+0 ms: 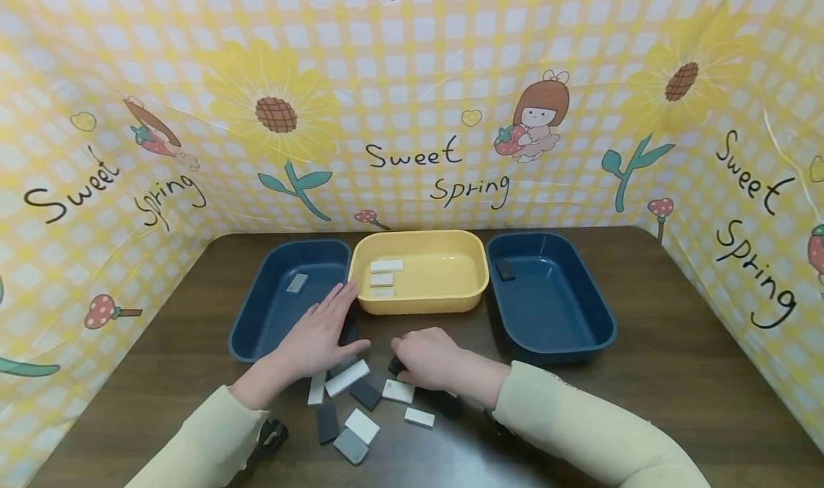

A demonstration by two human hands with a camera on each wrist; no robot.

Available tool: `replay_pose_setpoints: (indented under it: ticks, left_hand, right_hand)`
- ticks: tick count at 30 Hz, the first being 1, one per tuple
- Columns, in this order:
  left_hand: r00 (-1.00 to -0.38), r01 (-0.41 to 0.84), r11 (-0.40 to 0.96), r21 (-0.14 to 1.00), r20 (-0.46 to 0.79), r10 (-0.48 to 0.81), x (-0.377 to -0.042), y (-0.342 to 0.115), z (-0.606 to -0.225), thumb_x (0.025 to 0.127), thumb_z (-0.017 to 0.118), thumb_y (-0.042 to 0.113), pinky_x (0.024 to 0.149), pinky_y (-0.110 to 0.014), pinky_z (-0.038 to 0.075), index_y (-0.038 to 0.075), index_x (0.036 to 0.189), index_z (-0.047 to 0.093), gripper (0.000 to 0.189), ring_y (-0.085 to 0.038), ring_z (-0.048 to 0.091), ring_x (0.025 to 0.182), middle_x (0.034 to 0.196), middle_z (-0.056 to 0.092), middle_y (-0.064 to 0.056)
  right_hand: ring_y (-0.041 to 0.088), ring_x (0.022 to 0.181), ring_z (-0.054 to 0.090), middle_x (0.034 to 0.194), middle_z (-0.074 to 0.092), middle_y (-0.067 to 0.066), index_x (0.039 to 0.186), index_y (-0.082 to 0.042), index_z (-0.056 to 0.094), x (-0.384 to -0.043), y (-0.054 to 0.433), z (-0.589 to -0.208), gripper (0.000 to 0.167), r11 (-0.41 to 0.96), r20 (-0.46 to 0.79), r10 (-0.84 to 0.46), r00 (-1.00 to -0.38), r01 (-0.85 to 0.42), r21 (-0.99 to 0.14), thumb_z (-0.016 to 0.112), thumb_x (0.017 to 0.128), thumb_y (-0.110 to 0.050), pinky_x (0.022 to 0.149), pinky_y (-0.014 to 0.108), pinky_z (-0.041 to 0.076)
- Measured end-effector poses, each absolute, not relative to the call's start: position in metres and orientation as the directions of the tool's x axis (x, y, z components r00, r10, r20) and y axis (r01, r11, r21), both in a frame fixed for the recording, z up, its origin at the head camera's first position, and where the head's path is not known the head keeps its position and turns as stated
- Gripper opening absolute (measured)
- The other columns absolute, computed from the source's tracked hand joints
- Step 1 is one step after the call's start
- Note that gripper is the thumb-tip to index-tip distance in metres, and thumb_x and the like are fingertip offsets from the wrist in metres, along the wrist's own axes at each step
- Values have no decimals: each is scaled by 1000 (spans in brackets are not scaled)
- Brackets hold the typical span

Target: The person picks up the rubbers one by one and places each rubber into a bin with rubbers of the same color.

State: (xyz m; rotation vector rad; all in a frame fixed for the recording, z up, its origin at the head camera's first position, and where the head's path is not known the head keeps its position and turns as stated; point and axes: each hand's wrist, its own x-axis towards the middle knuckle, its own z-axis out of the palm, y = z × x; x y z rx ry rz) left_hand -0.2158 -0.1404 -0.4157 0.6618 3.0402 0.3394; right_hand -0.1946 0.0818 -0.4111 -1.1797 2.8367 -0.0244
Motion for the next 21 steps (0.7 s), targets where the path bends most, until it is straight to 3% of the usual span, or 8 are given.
replay_pose_setpoints:
  ticks: [14, 21]
  left_hand:
    - [-911, 408, 888, 213, 40, 410, -216, -141, -416, 88, 64, 55, 108, -60, 24, 7, 155, 20, 93, -28, 11, 147, 161, 15, -9]
    - [-912, 406, 891, 202, 33, 408, -217, -141, -416, 88, 62, 56, 109, -59, 24, 7, 155, 19, 93, -28, 10, 147, 161, 14, -9]
  right_hand:
    - [10, 68, 57, 84, 66, 1, 98, -12, 64, -198, 83, -414, 29, 743, -61, -666, -743, -653, -150, 78, 83, -31, 61, 27, 48]
    - [9, 69, 53, 87, 64, -2, 100, -11, 68, -194, 97, -394, 25, 738, 43, -646, -762, -638, -217, 75, 85, -30, 62, 26, 47]
